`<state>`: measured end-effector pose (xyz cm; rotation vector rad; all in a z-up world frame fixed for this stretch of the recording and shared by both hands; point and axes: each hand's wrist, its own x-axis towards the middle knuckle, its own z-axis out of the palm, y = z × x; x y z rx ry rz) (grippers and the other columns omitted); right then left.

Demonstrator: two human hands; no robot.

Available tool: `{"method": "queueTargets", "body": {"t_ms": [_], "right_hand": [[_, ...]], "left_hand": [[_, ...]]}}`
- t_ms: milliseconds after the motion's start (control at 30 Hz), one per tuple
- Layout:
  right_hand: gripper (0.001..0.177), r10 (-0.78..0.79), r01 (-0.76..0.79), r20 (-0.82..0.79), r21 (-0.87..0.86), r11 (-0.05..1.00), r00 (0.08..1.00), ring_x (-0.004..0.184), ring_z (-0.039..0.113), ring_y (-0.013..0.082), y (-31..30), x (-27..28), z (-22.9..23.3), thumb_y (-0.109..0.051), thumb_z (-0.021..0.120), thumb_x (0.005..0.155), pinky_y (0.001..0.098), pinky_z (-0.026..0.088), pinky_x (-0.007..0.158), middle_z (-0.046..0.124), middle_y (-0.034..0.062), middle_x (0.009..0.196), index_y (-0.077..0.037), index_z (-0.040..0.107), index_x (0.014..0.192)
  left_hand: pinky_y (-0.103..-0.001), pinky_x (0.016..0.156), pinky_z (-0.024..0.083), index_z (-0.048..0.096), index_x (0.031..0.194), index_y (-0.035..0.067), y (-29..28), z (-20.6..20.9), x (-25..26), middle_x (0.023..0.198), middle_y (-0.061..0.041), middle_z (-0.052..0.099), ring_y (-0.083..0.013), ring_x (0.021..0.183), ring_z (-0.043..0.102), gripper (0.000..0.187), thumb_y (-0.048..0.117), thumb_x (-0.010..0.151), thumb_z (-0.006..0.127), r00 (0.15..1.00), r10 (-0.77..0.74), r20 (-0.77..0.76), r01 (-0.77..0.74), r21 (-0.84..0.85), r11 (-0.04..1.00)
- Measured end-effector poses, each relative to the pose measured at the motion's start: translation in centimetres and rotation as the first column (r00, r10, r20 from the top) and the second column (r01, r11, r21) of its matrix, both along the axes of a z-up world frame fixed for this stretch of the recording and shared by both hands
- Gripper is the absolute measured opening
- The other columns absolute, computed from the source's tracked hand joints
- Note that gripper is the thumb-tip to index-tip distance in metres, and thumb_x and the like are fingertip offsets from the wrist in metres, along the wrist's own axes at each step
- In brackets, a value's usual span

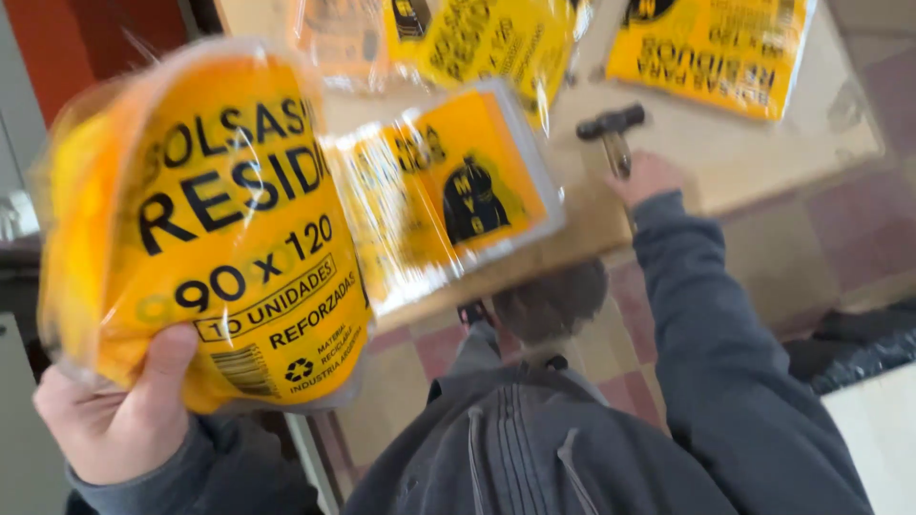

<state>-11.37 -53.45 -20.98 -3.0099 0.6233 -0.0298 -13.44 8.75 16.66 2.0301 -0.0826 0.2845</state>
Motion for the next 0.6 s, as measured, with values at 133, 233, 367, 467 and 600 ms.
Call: {"method": "queueTargets", "body": {"t_ms": [133,233,367,467,600], "right_hand": [[0.049,0.07,-0.083,0.082,0.164,0.983,0.994,0.069,0.063,0.0441,-1.0,-4.1,2.3,-0.052,0.071,0.084,0.0495,0.051,0.065,0.07,0.02,0.081,-0.003,0.072,0.087],[0.033,0.029,-0.08,0.097,0.579,0.812,0.995,0.062,0.057,0.0317,-2.5,-11.8,4.0,-0.035,0.069,0.088,0.0402,0.047,0.06,0.066,0.013,0.072,-0.002,0.068,0.08],[0.013,-0.103,-0.043,0.096,0.905,0.424,0.99,0.061,0.051,0.0163,-3.9,-26.5,5.1,-0.012,0.066,0.091,0.0289,0.045,0.059,0.061,0.0057,0.072,0.0,0.065,0.09],[0.028,-0.226,0.05,0.087,0.843,0.535,0.97,0.072,0.055,0.0199,-5.3,-37.8,4.0,-0.009,0.066,0.086,0.0312,0.047,0.07,0.066,0.0094,0.085,0.003,0.068,0.111],[0.035,-0.471,0.319,-0.013,0.753,0.576,0.882,0.085,0.065,0.038,-7.3,-52.9,-4.0,-0.032,0.081,0.087,0.0527,0.049,0.075,0.066,0.0245,0.083,0.001,0.069,0.093]], "left_hand": [[-0.025,0.095,0.051,0.061,0.124,-0.006,-4.7,0.8,-6.3,0.12,-0.013,0.066,-0.0172,0.097,0.062,0.028,-0.007,0.098,0.07,0.997,-0.065,0.044,0.067,-0.051,0.996],[-0.026,0.1,0.053,0.056,0.134,-0.002,-9.1,-0.3,-11.6,0.128,-0.012,0.065,-0.018,0.105,0.063,0.045,-0.003,0.091,0.073,0.995,-0.091,0.037,0.094,-0.08,0.992],[-0.029,0.074,0.053,0.07,0.104,-0.004,-16.3,-1.3,-16.5,0.098,-0.009,0.073,-0.019,0.075,0.067,0.027,-0.001,0.078,0.075,0.956,-0.268,-0.117,0.278,0.078,0.957],[-0.027,0.051,0.052,0.074,0.088,-0.002,-24.3,-2.7,-16.6,0.071,-0.009,0.075,-0.0193,0.051,0.065,0.016,0.005,0.074,0.073,0.775,-0.595,-0.214,0.604,-0.028,0.797],[-0.029,0.053,0.052,0.079,0.089,-0.001,-34.3,-13.9,-19.3,0.067,-0.011,0.072,-0.0098,0.061,0.057,0.015,0.005,0.076,0.084,0.711,-0.701,-0.057,0.621,-0.418,0.663]]}}
